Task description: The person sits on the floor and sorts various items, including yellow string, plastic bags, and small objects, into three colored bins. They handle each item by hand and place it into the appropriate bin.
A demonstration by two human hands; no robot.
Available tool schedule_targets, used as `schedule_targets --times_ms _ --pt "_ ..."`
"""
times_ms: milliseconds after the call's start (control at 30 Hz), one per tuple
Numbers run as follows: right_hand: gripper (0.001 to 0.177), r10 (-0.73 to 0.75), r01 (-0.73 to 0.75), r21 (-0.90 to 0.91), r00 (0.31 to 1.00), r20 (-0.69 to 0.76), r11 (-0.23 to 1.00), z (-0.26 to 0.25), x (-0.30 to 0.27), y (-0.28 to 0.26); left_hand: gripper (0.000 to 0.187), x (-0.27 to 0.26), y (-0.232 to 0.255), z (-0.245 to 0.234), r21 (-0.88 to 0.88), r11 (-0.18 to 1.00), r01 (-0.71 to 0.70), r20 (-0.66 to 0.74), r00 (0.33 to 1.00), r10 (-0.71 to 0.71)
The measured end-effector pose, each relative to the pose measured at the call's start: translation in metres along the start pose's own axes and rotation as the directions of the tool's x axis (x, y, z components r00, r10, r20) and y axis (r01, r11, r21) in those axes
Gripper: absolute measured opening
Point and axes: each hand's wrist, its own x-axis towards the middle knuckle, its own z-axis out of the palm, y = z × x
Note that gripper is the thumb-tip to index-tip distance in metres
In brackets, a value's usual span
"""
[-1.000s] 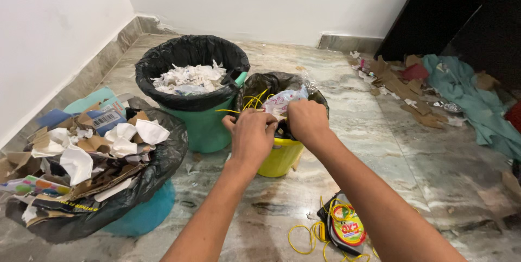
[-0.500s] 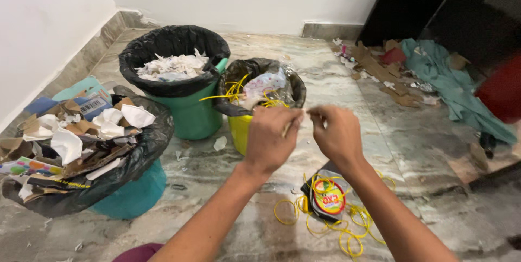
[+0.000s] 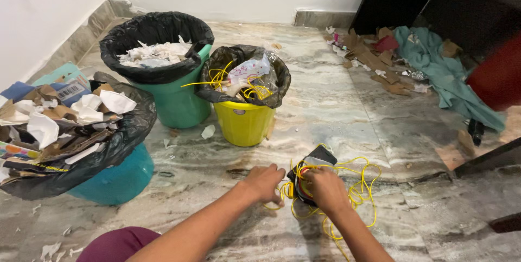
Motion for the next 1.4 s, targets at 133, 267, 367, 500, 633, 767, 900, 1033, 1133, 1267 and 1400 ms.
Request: schedule_targets --times_ms 133,267,367,500,633,767,900,1033,1133,1267,1400 --pt "0.015 -0.098 0.096 -0.036 0.994 -0.047 0.995 0.009 -0.002 0.002 0.102 0.0 0.0 0.02 0.054 0.999 -0.001 0.058 0.998 -0.002" --pt "0.015 0.029 -0.027 0.025 0.996 -0.087 0.999 0.0 -0.004 -0.002 0.098 0.003 0.001 0.03 0.076 0.996 0.048 0.062 0.997 -0.053" --pt "0.02 0.156 -0.148 0.083 0.983 -0.092 0.985 -0.012 -0.001 -0.007 0.092 0.003 0.001 0.025 0.077 0.996 0.054 0.039 0.998 -0.057" --pt "0.028 0.002 0.019 0.047 0.911 -0.413 0.999 -0.023 0.005 -0.015 0.091 0.005 0.004 0.001 -0.016 0.998 0.063 -0.082 0.995 -0.064" --pt "0.025 0.005 0.019 0.064 0.94 -0.342 0.998 -0.03 0.01 -0.021 0.086 0.001 0.021 -0.029 -0.187 0.979 -0.079 -0.373 0.928 0.004" --pt "0.013 0.055 -0.049 0.04 0.989 -0.14 0.998 -0.03 0.007 -0.019 0.081 -0.004 0.037 -0.047 -0.238 0.964 -0.119 -0.457 0.89 -0.003" --pt "0.021 0.107 -0.085 0.124 0.976 -0.188 0.989 -0.03 0.004 -0.012 0.076 -0.006 0.039 -0.052 -0.2 0.974 -0.102 -0.386 0.923 0.017" --pt "0.022 0.02 0.022 0.116 0.935 -0.354 0.993 -0.031 0.003 -0.008 0.066 0.001 0.033 -0.038 -0.31 0.935 -0.173 -0.454 0.891 0.014" --pt "0.022 0.13 -0.003 0.297 0.903 -0.409 0.955 -0.029 0.007 -0.012 0.061 0.018 0.031 -0.021 -0.496 0.834 -0.241 -0.511 0.858 -0.056" --pt "0.021 0.409 -0.124 0.725 0.883 -0.232 0.678 -0.024 0.013 -0.02 0.053 0.044 0.038 -0.006 -0.917 0.342 -0.207 -0.254 0.962 -0.099" --pt "0.023 0.462 -0.094 0.938 0.884 -0.075 0.333 -0.022 0.018 -0.018 0.04 0.039 0.044 -0.003 -0.965 0.202 -0.166 -0.171 0.985 -0.005"
